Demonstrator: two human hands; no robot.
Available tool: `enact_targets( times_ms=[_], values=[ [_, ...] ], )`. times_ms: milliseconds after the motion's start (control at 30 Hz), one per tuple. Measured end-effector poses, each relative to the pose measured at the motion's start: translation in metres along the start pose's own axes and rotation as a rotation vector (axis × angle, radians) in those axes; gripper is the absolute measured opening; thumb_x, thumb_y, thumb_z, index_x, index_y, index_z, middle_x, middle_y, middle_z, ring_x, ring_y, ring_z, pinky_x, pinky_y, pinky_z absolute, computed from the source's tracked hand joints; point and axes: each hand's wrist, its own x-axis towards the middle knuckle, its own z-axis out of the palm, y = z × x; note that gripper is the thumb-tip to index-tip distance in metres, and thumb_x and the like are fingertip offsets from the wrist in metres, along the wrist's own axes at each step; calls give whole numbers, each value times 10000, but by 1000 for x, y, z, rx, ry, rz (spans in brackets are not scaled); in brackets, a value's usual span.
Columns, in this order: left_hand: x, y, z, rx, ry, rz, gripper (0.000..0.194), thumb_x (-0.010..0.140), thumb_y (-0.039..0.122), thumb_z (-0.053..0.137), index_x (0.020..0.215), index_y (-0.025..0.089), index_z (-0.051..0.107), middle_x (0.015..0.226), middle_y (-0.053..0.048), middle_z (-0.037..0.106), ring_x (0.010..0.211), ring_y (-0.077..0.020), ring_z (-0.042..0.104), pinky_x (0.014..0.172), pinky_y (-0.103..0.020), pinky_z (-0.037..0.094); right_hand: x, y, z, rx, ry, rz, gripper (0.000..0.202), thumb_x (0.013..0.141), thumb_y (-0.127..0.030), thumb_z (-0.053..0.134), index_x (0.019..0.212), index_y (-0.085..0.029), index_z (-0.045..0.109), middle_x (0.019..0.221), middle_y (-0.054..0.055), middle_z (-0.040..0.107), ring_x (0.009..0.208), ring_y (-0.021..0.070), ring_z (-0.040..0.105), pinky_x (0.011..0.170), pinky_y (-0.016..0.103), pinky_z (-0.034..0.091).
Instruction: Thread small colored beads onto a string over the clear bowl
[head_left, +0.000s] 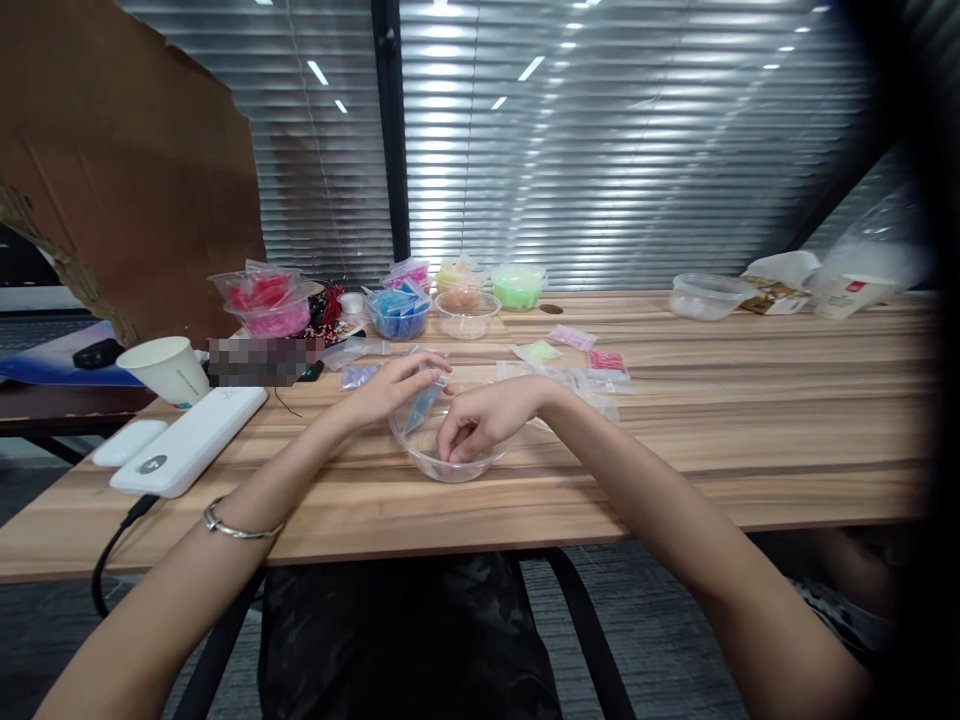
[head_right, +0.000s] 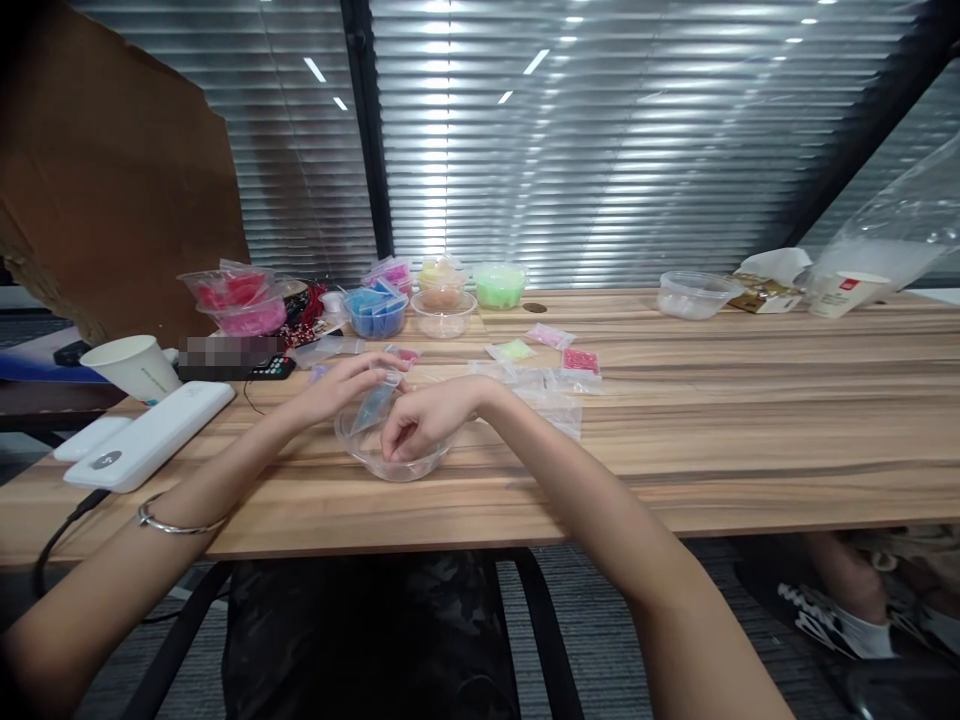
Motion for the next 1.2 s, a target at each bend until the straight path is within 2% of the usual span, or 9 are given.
enact_targets(
  times_ms=[233,533,733,967,1200],
  values=[
    [0,1,1,-12,-11,14,348,912,436,475,1118,191,612,1270,-83,586,1218,-237,510,1069,-388,358,-5,-2,-5,61,-85,22,347,795,-81,535,1120,-92,658,1074,72,674,911,139,621,798,207,455],
    [0,-3,1,-31,-24,18,350,912,445,479,1123,193,598,1263,-84,584,1237,-235,491,1073,-386,353,-1,1,-1,74,-78,12,281,824,-136,570,1092,-107,651,1011,57,669,872,126,602,771,202,450],
    [1,-3,2,-23,-15,16,348,909,450,483,1118,202,608,1297,-79,570,1228,-238,500,1081,-396,343,-2,1,-1,50,-55,-4,230,870,-174,530,1041,-111,669,984,59,670,852,124,595,768,207,444],
    [0,0,2,-19,-10,20,341,912,428,480,1120,194,615,1303,-90,570,1219,-238,511,1061,-395,368,-6,-2,-5,148,-117,29,337,777,-80,563,1103,-91,649,1034,63,675,914,143,616,795,213,462],
    [0,1,2,-30,-17,19,339,913,416,475,1134,200,615,1320,-86,557,1226,-241,505,1068,-399,364,-4,-2,-1,110,-74,72,335,757,-105,601,1086,-111,662,996,48,689,816,119,625,702,193,462]
  ],
)
